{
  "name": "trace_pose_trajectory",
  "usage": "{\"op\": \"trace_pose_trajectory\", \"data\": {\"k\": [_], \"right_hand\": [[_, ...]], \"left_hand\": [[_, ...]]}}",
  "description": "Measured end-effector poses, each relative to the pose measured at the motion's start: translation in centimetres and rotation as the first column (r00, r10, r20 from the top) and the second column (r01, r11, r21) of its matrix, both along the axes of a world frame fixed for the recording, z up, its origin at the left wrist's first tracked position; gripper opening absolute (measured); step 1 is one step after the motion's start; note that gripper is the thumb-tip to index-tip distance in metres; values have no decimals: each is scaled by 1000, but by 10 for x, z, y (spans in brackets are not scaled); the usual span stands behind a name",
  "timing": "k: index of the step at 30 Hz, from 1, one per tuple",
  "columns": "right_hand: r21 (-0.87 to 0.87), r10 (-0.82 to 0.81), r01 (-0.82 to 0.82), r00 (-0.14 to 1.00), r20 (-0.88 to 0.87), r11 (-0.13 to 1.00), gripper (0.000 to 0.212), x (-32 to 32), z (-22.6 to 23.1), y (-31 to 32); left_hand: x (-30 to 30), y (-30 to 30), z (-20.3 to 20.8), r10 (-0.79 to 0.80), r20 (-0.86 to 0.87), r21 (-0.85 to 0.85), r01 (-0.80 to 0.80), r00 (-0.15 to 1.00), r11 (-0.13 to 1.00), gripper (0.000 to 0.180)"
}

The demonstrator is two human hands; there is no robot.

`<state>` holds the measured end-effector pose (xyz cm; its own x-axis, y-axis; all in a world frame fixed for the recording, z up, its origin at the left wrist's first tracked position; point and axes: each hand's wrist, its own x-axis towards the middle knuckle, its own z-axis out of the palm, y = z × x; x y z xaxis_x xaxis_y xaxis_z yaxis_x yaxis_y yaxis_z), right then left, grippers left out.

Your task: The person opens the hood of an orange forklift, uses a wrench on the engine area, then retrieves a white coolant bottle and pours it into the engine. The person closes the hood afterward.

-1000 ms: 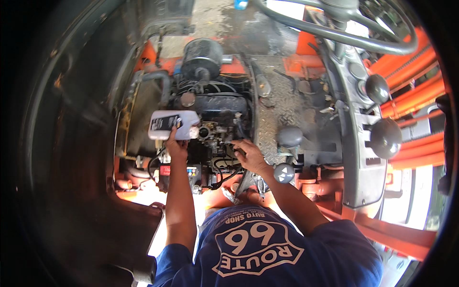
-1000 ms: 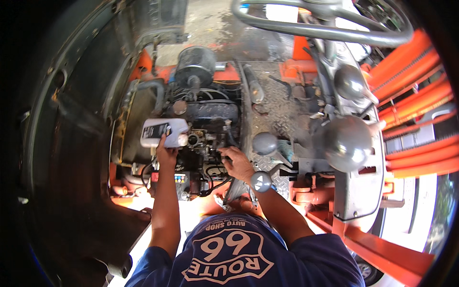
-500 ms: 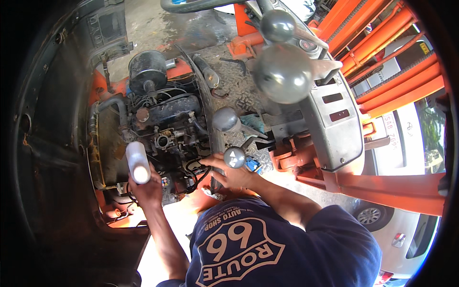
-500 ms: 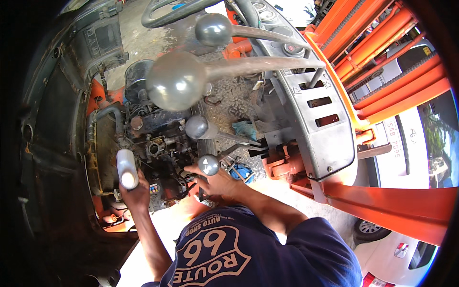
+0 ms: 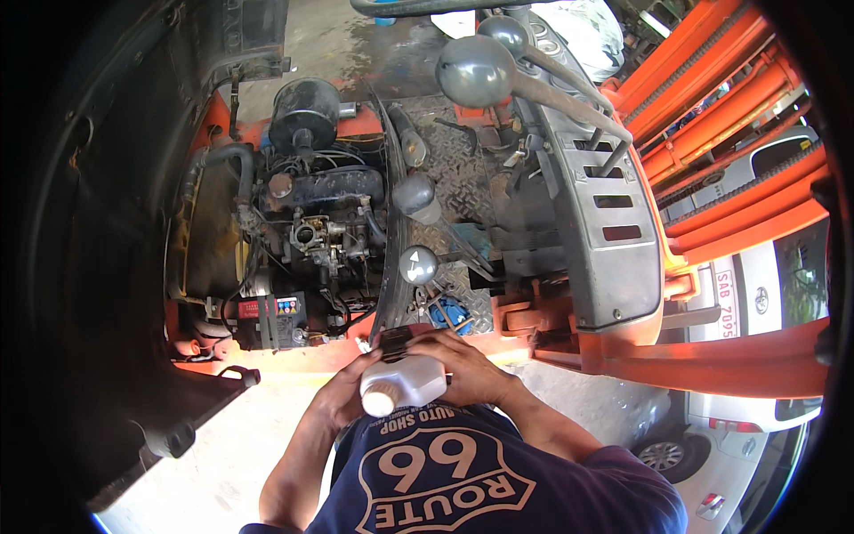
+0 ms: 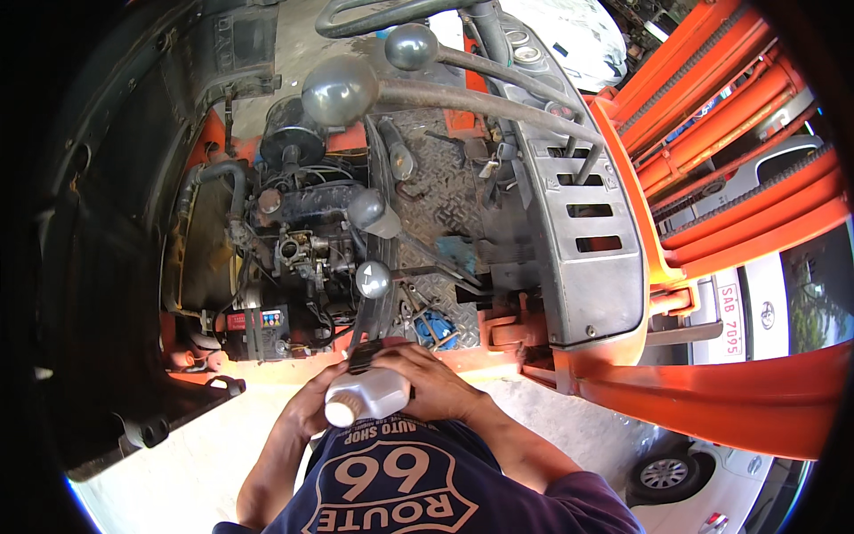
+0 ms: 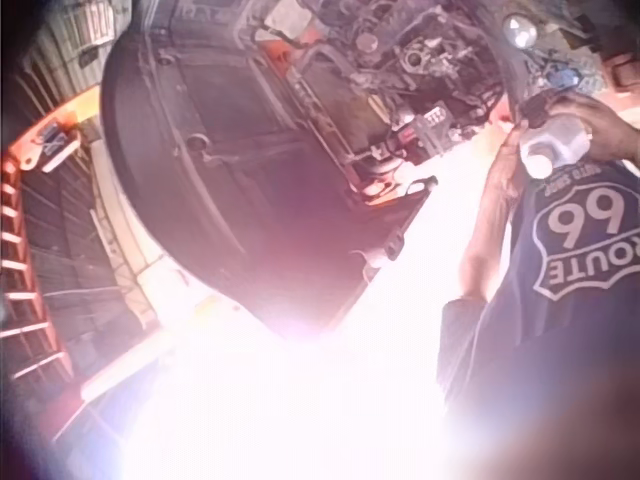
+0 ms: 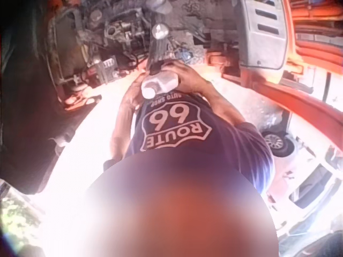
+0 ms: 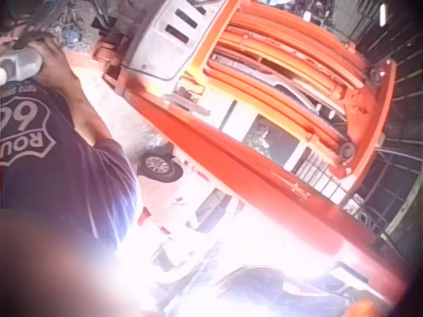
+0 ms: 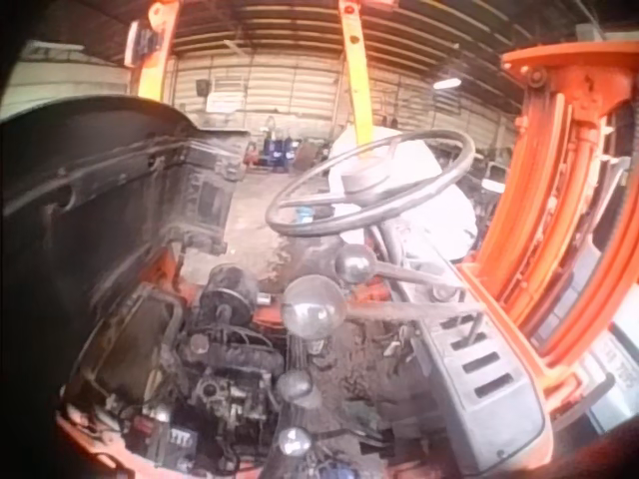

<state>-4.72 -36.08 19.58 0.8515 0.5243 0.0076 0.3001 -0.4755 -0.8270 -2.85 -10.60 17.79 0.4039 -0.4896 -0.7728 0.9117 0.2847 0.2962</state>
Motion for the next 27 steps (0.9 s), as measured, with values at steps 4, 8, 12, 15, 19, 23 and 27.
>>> {"op": "trace_pose_trajectory", "data": {"k": [4,8,12,15,19,23,27], "right_hand": [[-152,-200,197,980,-2,969,73,-38,-29,-39],[-173,-565,541,810,-156,823,69,-70,-64,-65],[-194,-730,709,679,-75,678,64,-80,-96,-75],[-91,-772,771,635,24,631,64,-60,-117,-66],[-12,-837,840,541,79,542,61,3,-151,-30],[144,-891,881,454,12,450,62,82,-198,4],[290,-914,908,363,-182,303,63,151,-241,8]], "left_hand": [[8,-27,-31,-506,173,322,437,845,840,63],[22,-25,-27,-678,405,528,449,613,721,63],[46,-8,-7,-645,507,596,308,572,742,56],[57,-9,-3,-618,575,649,161,537,744,45],[61,-19,-13,-629,617,665,114,473,738,43],[60,-23,-17,-663,639,676,127,390,726,44],[88,-22,11,-468,725,542,0,505,840,38]]}}
